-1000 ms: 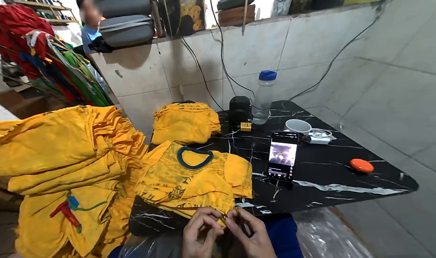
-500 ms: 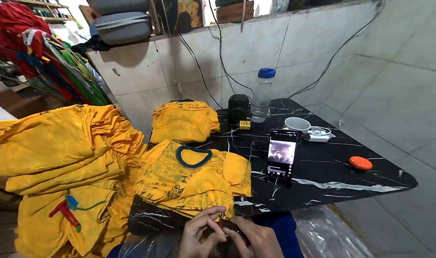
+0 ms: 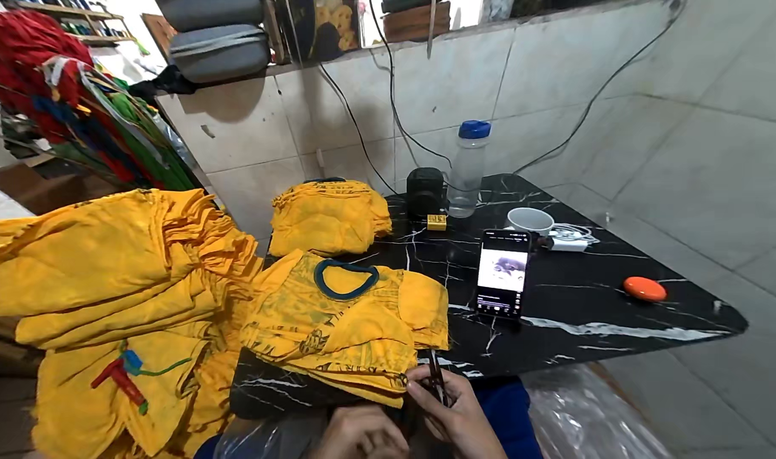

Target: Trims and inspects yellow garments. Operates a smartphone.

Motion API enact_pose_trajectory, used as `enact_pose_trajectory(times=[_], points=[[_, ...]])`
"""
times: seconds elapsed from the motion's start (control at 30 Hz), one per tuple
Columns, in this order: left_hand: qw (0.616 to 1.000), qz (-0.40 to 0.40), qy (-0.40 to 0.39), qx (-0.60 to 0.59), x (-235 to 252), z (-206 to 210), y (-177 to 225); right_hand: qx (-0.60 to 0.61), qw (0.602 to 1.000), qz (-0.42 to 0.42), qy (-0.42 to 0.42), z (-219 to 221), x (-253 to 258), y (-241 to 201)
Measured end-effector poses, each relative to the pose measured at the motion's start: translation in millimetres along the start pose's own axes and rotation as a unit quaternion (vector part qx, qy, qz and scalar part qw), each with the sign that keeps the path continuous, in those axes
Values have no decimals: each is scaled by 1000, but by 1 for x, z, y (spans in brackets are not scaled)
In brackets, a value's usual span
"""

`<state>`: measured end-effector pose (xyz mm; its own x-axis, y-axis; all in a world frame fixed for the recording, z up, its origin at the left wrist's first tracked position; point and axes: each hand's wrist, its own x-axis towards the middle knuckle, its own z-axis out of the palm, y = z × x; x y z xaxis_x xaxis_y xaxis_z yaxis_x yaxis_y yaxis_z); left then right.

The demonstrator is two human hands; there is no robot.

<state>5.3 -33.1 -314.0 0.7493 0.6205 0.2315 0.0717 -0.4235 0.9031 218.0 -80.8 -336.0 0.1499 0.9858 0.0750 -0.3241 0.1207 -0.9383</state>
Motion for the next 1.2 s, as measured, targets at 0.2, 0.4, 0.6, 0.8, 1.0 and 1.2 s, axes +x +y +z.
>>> enact_pose_trajectory(times=[0.2, 0.4, 0.6, 0.8, 1.0, 1.2], points=[[968, 94, 169, 160, 9, -3, 3, 24, 999, 31, -5, 0, -1, -2], [894, 181, 241, 332, 22, 18, -18, -8, 999, 33, 16, 9, -3, -4], [906, 186, 201, 324, 21, 30, -13, -5, 996, 80, 44, 12, -1, -3], [969, 72, 97, 214, 3, 0, -6, -6, 996, 73, 42, 12, 0, -6], [933, 4, 156, 324, 18, 10, 0, -78, 995, -39, 43, 22, -4, -10], [930, 131, 277, 202, 40, -17, 4, -329, 933, -137, 43, -4, -1, -1]])
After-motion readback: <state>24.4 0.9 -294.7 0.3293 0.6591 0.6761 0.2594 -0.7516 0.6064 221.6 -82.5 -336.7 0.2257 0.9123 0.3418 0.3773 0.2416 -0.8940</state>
